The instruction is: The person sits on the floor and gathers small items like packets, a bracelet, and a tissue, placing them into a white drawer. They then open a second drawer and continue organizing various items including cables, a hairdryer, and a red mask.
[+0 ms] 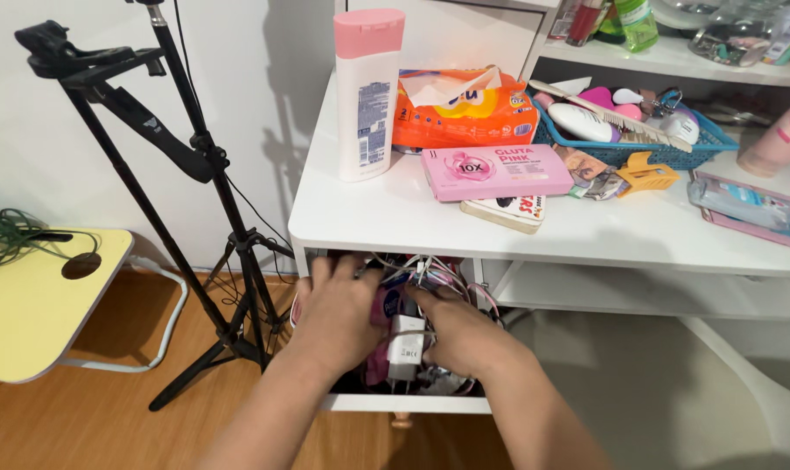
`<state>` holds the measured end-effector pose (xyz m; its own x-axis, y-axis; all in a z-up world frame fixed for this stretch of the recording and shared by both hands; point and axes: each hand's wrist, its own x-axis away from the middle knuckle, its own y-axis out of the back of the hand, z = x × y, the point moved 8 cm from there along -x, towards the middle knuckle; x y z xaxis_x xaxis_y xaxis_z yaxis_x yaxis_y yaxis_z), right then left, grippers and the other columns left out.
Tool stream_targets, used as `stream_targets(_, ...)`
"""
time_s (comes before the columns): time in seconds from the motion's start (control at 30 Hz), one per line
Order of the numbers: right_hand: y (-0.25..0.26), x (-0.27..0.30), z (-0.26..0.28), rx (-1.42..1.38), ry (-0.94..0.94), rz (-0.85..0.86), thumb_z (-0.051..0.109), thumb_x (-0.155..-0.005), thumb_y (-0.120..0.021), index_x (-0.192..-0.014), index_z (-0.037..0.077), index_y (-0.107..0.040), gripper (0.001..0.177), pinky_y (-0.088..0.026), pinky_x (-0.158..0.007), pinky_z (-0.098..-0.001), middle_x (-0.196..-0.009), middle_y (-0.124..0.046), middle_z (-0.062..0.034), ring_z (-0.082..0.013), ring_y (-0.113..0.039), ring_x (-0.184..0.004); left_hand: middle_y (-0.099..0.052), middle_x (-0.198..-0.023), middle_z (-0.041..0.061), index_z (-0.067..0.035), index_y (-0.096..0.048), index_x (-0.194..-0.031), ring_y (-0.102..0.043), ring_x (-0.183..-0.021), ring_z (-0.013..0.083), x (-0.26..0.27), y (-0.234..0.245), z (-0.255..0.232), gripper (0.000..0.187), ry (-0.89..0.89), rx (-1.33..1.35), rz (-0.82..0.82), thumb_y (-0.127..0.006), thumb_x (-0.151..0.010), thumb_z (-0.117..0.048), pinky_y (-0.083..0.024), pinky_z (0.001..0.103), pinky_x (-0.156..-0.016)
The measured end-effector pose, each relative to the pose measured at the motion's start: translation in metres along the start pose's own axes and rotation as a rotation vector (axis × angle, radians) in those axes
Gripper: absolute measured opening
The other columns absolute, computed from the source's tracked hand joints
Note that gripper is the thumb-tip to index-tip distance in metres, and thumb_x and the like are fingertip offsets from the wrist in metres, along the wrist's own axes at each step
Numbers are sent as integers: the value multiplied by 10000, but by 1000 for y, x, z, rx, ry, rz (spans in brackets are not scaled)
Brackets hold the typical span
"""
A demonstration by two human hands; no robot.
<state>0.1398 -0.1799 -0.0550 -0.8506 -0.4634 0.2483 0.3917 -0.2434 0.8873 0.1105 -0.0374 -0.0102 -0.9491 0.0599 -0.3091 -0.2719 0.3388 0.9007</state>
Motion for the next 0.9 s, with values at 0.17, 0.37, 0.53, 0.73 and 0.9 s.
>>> stream_targets(0.17,-1,-3,0,27,-69,48,199,-655,-973,-1572,163,-171,1219,-355,-1156,-380,-1595,-288,-214,-352,-342,-1451,-671,-1211,220,-60,-681,-1144,-633,-1157,403,7,-25,13,477,228,19,360,-833,-729,-240,-503,520,-978)
stream_targets(0.37,-9,-3,-6,-72,-120,152,287,-598,-891,-1653,87,-80,1346,-432,-1166,-367,-1512,-508,-245,-350,-511,-1414,-717,-1132,238,-41,-616,-1200,-686,-1106,361,16,-13,2,528,259,227,455,-803,-772,-285,-551,413,-998)
stream_targets(0.53,19,-4,-14,100,-132,5,386,-602,-976,-1563,50,-192,1285,-187,-1275,-408,-1643,-246,-228,-377,-184,-1558,-373,-1561,214,-141,-429,-1503,-304,-1468,456,7,-13,18,952,318,-47,615,-888,-724,-439,-331,485,-1185)
stream_targets(0.73,18,-10,-27,268,-130,238,477,-539,-979,-1593,5,137,1605,-200,-1274,-380,-1689,-78,-227,-383,-123,-1567,-210,-1648,292,64,13,-1594,-261,-1549,364,-36,-56,44,1624,130,146,774,-917,-490,-680,-288,388,-1255)
stream_targets(0.9,7,-17,-19,272,-63,143,519,-508,-990,-1572,-33,194,1685,-208,-1247,-440,-1681,-19,-308,-422,-164,-1535,-54,-1660,325,26,92,-1590,-103,-1567,384,-52,-92,43,1617,116,238,761,-998,-530,-525,-222,402,-1248)
